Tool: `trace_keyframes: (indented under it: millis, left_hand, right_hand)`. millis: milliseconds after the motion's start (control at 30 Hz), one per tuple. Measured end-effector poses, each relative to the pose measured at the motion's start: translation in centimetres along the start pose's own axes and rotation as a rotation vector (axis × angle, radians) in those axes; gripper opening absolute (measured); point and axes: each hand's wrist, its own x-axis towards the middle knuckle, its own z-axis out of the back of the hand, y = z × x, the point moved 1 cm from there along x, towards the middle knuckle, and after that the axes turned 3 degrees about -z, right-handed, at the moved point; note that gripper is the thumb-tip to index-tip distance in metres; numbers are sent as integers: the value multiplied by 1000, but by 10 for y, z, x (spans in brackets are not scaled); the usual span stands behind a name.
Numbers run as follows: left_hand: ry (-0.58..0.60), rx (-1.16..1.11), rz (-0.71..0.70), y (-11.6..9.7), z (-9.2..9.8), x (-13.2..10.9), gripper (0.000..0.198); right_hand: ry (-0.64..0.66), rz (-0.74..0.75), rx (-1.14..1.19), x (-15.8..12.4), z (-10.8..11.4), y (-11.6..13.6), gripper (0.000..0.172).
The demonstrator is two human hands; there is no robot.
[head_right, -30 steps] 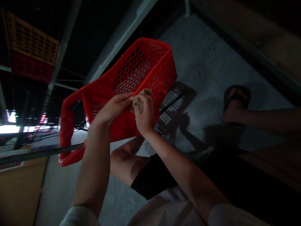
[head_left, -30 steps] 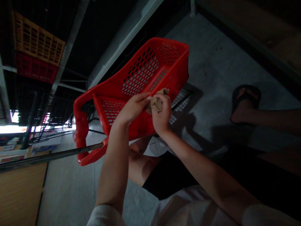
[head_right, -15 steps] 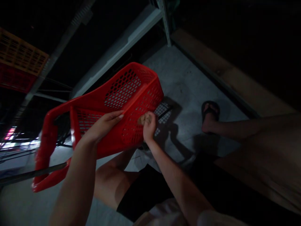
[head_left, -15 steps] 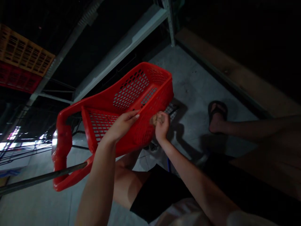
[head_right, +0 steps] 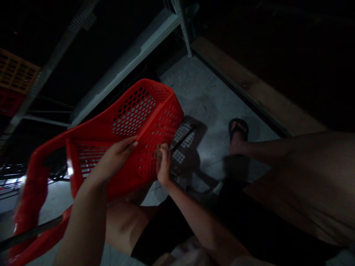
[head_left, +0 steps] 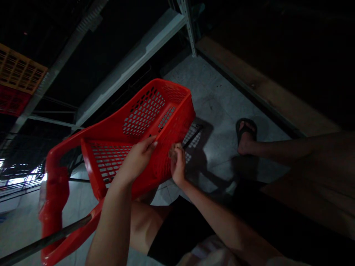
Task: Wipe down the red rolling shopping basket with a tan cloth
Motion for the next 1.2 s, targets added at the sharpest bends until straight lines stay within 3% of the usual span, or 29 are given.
trace_keyframes:
  millis: [100,167,267,400,500,600,767,867,933,1100,1200]
  left_hand:
    - [-21,-5,8,5,2,2,47]
    - [-24,-15,21,8,2,3,49]
    - [-12,-14,10,9,1,1,49]
    - [-22,65,-22,5,-6,-7,45]
    - [-10,140,-21,0,-12,-12,45]
    - [-15,209,-4,-5,-14,-11,48]
    - [-69,263,-11,-1,-7,0,47]
    - [-78,242,-20,3,-3,3,46]
    - [-64,223,-29,4,-2,2,44]
    - [-56,244,-22,-5,-10,-6,43]
    - [-41,273,-16,-14,-16,-11,41]
  right_hand:
    - [42,5,48,-36,-2,6,43]
    - [31,-36,80,-19,0,8,38]
    - [-127,-124,120,55,7,11,29]
    - [-436,-87,168,171,23,12,36]
    - [-498,-51,171,201,30,14,38]
    - [-365,-79,160,157,26,18,39]
    - [-73,-83,158,23,14,33,33]
    - [26,-73,160,-1,12,44,29]
    - [-18,-83,163,22,12,46,26]
    - [-308,9,110,154,21,31,32]
    - [-510,71,83,201,29,18,36]
